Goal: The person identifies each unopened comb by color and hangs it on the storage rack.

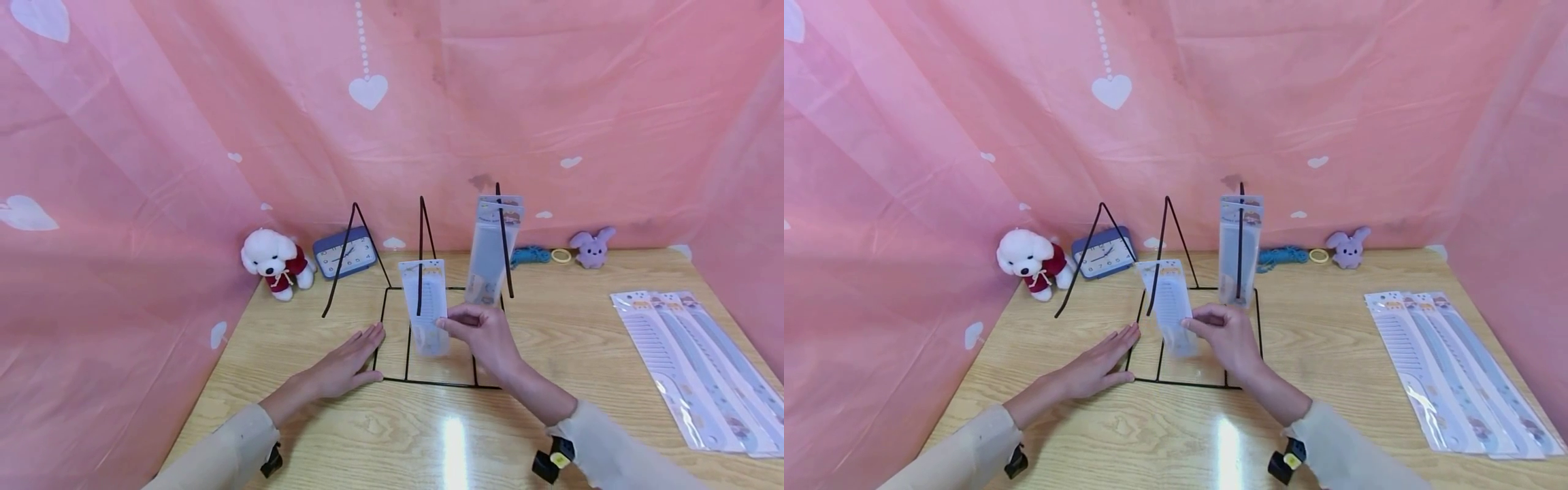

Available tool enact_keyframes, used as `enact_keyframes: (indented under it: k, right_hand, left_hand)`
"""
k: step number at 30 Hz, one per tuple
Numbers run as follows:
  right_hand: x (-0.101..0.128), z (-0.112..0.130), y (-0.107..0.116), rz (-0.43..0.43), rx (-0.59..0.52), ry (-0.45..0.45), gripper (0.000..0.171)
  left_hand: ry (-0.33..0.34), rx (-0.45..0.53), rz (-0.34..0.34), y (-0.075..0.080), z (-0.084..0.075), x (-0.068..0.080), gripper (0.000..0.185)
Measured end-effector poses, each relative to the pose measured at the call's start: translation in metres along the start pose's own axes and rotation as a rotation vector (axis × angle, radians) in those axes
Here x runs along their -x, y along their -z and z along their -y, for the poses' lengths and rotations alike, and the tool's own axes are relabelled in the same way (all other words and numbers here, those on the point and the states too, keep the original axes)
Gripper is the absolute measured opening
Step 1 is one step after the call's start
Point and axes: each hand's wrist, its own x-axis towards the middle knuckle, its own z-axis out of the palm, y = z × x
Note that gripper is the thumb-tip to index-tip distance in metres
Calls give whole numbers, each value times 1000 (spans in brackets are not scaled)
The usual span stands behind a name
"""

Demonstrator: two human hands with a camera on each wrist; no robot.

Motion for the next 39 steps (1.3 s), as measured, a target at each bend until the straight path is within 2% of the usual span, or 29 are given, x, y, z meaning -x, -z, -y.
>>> enact_keyframes:
  k: [8, 16, 22, 32, 39]
  right_hand:
    - [-30, 3, -2, -63, -75, -70, 32]
    - [-55, 4, -4, -148, -150, -78, 37]
    - [-65, 6, -8, -189, -170, -81, 38]
    - [-77, 9, -12, -238, -197, -115, 36]
    - [-82, 11, -13, -255, -199, -133, 35]
  left_hand:
    - [-36, 14, -40, -3, 1, 0, 85]
    - [-61, 44, -62, -5, 3, -1, 85]
    - [-51, 64, -62, -5, 3, 0, 85]
    - [-10, 17, -27, 2, -3, 1, 83]
    - [-12, 20, -30, 1, -3, 1, 83]
